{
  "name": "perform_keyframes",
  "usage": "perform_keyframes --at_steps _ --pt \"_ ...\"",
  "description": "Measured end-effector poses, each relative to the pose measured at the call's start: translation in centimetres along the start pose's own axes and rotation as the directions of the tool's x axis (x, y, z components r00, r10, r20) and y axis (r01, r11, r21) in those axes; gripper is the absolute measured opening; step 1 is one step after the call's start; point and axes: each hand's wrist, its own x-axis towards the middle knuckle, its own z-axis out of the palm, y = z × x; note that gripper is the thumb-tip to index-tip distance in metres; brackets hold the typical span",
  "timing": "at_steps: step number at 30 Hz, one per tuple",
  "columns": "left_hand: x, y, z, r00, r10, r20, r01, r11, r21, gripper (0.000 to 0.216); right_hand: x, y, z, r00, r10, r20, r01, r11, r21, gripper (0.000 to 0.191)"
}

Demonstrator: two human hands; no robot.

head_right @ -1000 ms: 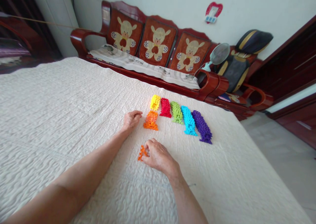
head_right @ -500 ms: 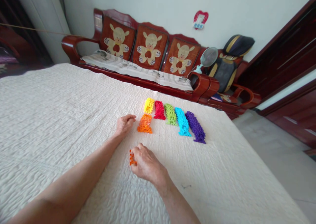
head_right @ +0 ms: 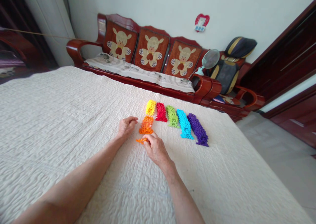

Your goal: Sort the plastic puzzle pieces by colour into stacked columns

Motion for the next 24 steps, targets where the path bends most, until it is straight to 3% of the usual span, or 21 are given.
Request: perform_keyframes --at_steps 3,8,13,17,24 --pt "0.0 0.2 -0.1 1.000 0.000 -0.002 0.000 1.000 0.000 0.033 1.2 1.2 -0.3 0.998 0.003 -0.070 -0.007 0.999 -0.053 0.023" --pt "0.0 0.2 -0.1 1.000 -0.005 -0.003 0.005 1.000 0.004 0.032 2.6 2.2 -0.1 0.995 -0.055 -0.080 0.043 0.989 -0.143 0.026" --pt "-0.1 0.3 0.0 1.000 -0.007 -0.001 0.007 1.000 -0.003 0.033 2.7 2.1 0.3 0.966 -0.035 -0.256 -0.013 0.983 -0.183 0.024" --pt "-0.1 0.3 0.0 1.000 -0.006 -0.006 0.006 1.000 -0.001 0.033 2.3 2.1 0.6 0.974 -0.043 -0.222 -0.010 0.972 -0.235 0.012" --pt "0.1 -0.1 0.2 1.000 0.005 -0.004 -0.005 1.000 0.006 0.032 2.3 2.5 1.5 0.978 -0.006 -0.211 -0.048 0.967 -0.250 0.019"
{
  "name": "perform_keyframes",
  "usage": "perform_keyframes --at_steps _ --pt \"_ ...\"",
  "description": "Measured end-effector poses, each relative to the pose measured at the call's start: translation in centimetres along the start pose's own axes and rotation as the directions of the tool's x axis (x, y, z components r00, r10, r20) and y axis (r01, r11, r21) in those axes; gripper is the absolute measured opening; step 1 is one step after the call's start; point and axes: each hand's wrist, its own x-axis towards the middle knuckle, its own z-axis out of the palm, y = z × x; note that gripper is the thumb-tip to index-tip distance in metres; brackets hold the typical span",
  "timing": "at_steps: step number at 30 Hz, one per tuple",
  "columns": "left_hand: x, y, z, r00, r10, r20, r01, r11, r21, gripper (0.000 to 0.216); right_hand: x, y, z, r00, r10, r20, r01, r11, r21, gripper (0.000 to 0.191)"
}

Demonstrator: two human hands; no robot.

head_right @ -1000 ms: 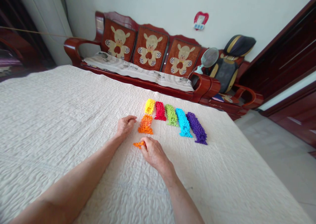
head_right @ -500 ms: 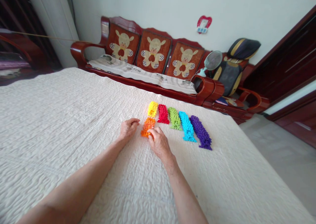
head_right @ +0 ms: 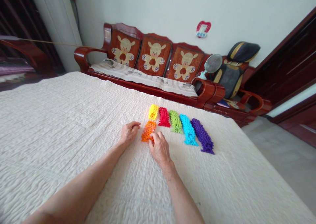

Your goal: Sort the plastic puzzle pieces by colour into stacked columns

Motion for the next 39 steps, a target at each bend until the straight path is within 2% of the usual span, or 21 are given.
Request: perform_keyframes --at_steps 8,14,17,20,24,29,35,39 --pt "0.1 -0.4 0.0 1.000 0.015 -0.002 -0.015 1.000 0.002 0.031 -0.7 -0.3 -1.0 0.999 -0.003 -0.043 0.006 0.999 0.054 0.010" --pt "0.2 -0.5 -0.2 0.999 0.042 0.012 -0.043 0.996 0.078 0.036 -5.1 1.3 -2.2 0.994 0.109 -0.015 -0.108 0.993 0.052 0.016" --pt "-0.1 0.1 -0.6 0.997 0.067 0.045 -0.073 0.986 0.152 0.037 -7.1 2.0 -1.8 0.985 0.146 -0.098 -0.136 0.986 0.101 0.022" --pt "-0.7 1.0 -1.3 0.986 0.123 0.117 -0.147 0.962 0.230 0.037 -7.8 2.0 -1.4 0.971 0.153 -0.185 -0.132 0.983 0.125 0.024" --pt "-2.2 2.0 -2.6 0.945 0.219 0.244 -0.292 0.902 0.319 0.039 -7.6 1.6 -1.3 0.968 0.146 -0.204 -0.127 0.986 0.103 0.025" --pt "-5.5 1.8 -4.2 0.910 0.273 0.313 -0.390 0.820 0.419 0.036 -7.4 1.5 -1.4 0.971 0.169 -0.167 -0.163 0.985 0.048 0.027" --pt "-10.0 1.3 -5.5 0.898 0.282 0.338 -0.425 0.756 0.498 0.029 -7.5 1.1 -1.5 0.976 0.189 -0.111 -0.189 0.982 0.011 0.031" --pt "-11.8 1.5 -5.9 0.900 0.265 0.347 -0.426 0.709 0.562 0.029 -7.9 0.6 -1.6 0.975 0.202 -0.088 -0.204 0.979 -0.014 0.034"
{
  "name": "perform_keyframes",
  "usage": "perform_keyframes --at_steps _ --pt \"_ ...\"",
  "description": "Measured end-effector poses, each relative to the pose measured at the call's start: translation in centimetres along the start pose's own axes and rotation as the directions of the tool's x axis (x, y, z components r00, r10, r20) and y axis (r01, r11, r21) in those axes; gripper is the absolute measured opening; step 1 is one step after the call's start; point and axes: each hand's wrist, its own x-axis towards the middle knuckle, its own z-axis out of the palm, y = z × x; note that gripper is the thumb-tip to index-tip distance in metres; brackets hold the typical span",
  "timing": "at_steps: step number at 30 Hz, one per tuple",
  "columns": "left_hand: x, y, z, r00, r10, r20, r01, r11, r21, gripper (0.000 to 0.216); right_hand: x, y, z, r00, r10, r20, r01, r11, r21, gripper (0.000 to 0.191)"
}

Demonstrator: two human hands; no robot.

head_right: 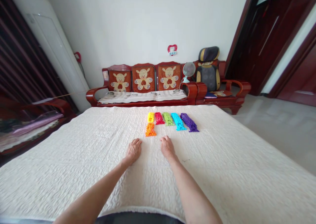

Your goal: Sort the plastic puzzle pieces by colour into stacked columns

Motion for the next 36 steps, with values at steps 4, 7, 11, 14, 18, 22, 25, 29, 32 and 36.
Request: perform_keyframes --at_steps 4,7,11,14,18,22,25,29,32,36 --pt "-0.5 0.1 0.1 1.000 0.012 -0.012 -0.012 1.000 -0.005 0.028 -0.5 -0.4 -0.1 1.000 0.007 0.008 -0.007 1.000 -0.023 0.037" --pt "-0.6 -0.3 0.5 0.997 0.028 -0.078 -0.034 0.997 -0.076 0.028 -0.8 -0.5 -0.2 1.000 -0.005 0.006 0.005 1.000 -0.023 0.037" --pt "-0.5 -0.9 0.9 0.993 0.028 -0.111 -0.041 0.993 -0.114 0.029 -0.9 -0.5 -0.1 1.000 -0.020 -0.016 0.020 1.000 -0.008 0.037" --pt "-0.4 -1.1 1.0 0.993 0.030 -0.118 -0.045 0.991 -0.126 0.029 -1.0 -0.3 0.1 0.999 -0.025 -0.035 0.025 1.000 0.004 0.035" --pt "-0.2 -1.1 1.0 0.992 0.033 -0.124 -0.050 0.989 -0.138 0.028 -1.0 0.0 0.4 0.998 -0.031 -0.058 0.032 0.999 0.015 0.033" --pt "0.0 -1.1 1.1 0.992 0.024 -0.126 -0.042 0.989 -0.140 0.028 -0.9 0.4 0.7 0.996 -0.040 -0.080 0.043 0.999 0.032 0.031" --pt "0.1 -1.1 1.3 0.992 0.017 -0.127 -0.034 0.990 -0.140 0.027 -0.9 0.6 0.8 0.995 -0.043 -0.093 0.047 0.998 0.045 0.030" --pt "0.0 -1.0 1.3 0.992 0.005 -0.128 -0.024 0.989 -0.148 0.027 -0.8 0.8 0.8 0.994 -0.049 -0.099 0.054 0.997 0.055 0.027" --pt "-0.1 -0.9 1.3 0.991 0.008 -0.130 -0.029 0.986 -0.163 0.027 -0.9 0.9 0.8 0.993 -0.051 -0.104 0.057 0.997 0.055 0.027" --pt "-0.2 -0.8 1.4 0.989 0.012 -0.145 -0.039 0.982 -0.184 0.026 -0.9 1.2 1.0 0.991 -0.061 -0.117 0.068 0.996 0.059 0.028"
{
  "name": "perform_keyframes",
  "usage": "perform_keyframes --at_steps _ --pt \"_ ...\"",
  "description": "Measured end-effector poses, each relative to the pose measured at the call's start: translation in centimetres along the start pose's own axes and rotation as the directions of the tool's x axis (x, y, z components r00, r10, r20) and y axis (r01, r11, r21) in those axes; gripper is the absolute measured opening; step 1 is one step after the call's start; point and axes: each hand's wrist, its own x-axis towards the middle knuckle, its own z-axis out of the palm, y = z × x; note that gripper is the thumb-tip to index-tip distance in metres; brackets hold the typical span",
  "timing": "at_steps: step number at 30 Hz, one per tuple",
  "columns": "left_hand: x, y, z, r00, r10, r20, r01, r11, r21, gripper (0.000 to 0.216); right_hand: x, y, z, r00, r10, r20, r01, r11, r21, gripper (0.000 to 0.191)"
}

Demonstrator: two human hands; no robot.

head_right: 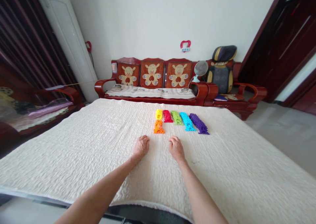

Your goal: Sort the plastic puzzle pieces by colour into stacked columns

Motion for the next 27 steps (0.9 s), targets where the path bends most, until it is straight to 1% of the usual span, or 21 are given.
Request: perform_keyframes --at_steps 10,17,21,27 --pt "-0.1 -0.2 0.5 0.999 -0.001 -0.048 0.000 1.000 -0.012 0.026 -0.1 0.8 0.5 0.998 -0.020 -0.055 0.024 0.997 0.071 0.027" --pt "-0.4 -0.2 0.7 0.995 0.004 -0.097 -0.004 1.000 -0.003 0.026 -0.3 0.6 -0.3 0.999 0.026 -0.043 -0.019 0.987 0.162 0.026" --pt "-0.4 -0.2 0.8 0.991 0.032 -0.130 -0.032 0.999 0.006 0.027 -0.4 0.4 -0.7 0.999 0.043 -0.017 -0.039 0.982 0.186 0.023" --pt "-0.6 -0.7 1.1 0.989 0.067 -0.129 -0.069 0.998 -0.007 0.026 -1.4 -0.4 -1.7 0.998 0.032 -0.054 -0.019 0.974 0.226 0.022"
